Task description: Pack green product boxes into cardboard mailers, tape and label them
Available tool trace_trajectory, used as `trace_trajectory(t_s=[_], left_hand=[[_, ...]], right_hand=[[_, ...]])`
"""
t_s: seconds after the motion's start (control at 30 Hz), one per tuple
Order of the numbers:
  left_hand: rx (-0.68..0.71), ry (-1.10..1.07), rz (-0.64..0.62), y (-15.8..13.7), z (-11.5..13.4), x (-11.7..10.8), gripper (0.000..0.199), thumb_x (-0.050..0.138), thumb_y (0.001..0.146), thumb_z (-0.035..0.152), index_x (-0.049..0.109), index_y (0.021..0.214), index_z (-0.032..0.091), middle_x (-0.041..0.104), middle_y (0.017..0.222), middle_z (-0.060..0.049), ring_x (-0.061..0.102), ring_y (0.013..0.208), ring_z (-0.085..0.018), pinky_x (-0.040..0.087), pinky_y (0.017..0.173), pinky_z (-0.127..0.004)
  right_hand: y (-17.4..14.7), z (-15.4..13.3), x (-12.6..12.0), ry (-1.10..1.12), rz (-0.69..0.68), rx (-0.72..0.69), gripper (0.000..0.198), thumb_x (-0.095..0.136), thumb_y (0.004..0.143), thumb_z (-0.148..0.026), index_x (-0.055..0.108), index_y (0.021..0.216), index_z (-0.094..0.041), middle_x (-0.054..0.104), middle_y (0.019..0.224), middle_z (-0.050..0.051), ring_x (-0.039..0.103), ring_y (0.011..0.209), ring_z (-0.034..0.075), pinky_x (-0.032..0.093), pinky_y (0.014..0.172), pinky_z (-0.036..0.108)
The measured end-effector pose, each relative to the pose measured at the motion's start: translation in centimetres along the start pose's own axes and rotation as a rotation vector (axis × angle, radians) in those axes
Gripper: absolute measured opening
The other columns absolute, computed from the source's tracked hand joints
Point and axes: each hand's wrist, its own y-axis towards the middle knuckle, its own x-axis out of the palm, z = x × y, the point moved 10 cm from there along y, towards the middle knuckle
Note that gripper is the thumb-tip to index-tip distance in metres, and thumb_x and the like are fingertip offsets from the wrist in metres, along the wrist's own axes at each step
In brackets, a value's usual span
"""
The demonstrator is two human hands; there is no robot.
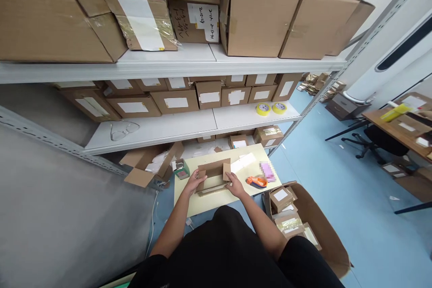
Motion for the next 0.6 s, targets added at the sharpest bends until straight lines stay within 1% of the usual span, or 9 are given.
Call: trace_trajectory(t_s=[0.13,0.23,0.33,0.4,0.5,0.6], left_hand=[[0.035,0.089,0.049,0.5,-0.5,-0.3,0.071,0.097,0.062,0.035,0.061,0.121,0.02,0.068,0.135,-0.015,0.065,0.128,-0.03,0.05,0.111,-0.043],[0.021,0.195,0.098,0.8,-1.2,-0.6,0.066,0.095,0.064,0.033,0.059,0.119,0.02,0.07,0.13,-0.013,0.067,0.122,-0.029,0.05,0.109,-0.042],[0.004,0.261,0.099,1.1,-1.6,-0.8,0.06,0.09,0.068,0.031,0.06,0.118,0.021,0.071,0.126,-0.012,0.068,0.12,-0.029,0.051,0.107,-0.043],[0.023,0.259,0.086,1.4,-1.5,-1.0,0.056,0.086,0.071,0.03,0.061,0.12,0.022,0.071,0.126,-0.011,0.067,0.12,-0.029,0.051,0.106,-0.043],[0.079,0.222,0.064,1.5,-1.2,-1.4,0.056,0.08,0.075,0.027,0.061,0.127,0.024,0.069,0.13,-0.011,0.068,0.118,-0.027,0.053,0.103,-0.042],[0.145,0.188,0.049,1.4,-0.9,-1.7,0.052,0.074,0.076,0.026,0.063,0.128,0.024,0.069,0.13,-0.01,0.069,0.112,-0.026,0.054,0.101,-0.042]], right_hand=[[-0.5,0.2,0.0,-0.055,-0.015,-0.009,0.078,0.069,0.08,-0.019,0.051,0.155,-0.031,0.045,0.16,0.01,0.048,0.146,0.03,0.042,0.119,0.046],[-0.9,0.2,-0.1,-0.123,-0.033,-0.015,0.077,0.071,0.081,-0.019,0.052,0.155,-0.033,0.045,0.16,0.01,0.051,0.143,0.031,0.044,0.117,0.045],[-1.2,0.0,-0.4,-0.153,-0.048,-0.02,0.074,0.071,0.083,-0.02,0.054,0.154,-0.033,0.047,0.159,0.011,0.051,0.143,0.031,0.046,0.115,0.044],[-1.3,-0.1,-0.6,-0.139,-0.061,-0.019,0.069,0.072,0.084,-0.023,0.057,0.151,-0.031,0.049,0.158,0.012,0.05,0.145,0.032,0.046,0.114,0.044],[-1.4,-0.4,-0.7,-0.101,-0.071,-0.017,0.059,0.073,0.086,-0.031,0.065,0.144,-0.03,0.053,0.155,0.012,0.05,0.145,0.033,0.046,0.115,0.046],[-1.5,-0.5,-0.6,-0.019,-0.05,-0.008,0.057,0.073,0.087,-0.042,0.066,0.142,-0.028,0.059,0.15,0.012,0.056,0.138,0.032,0.05,0.111,0.046]])
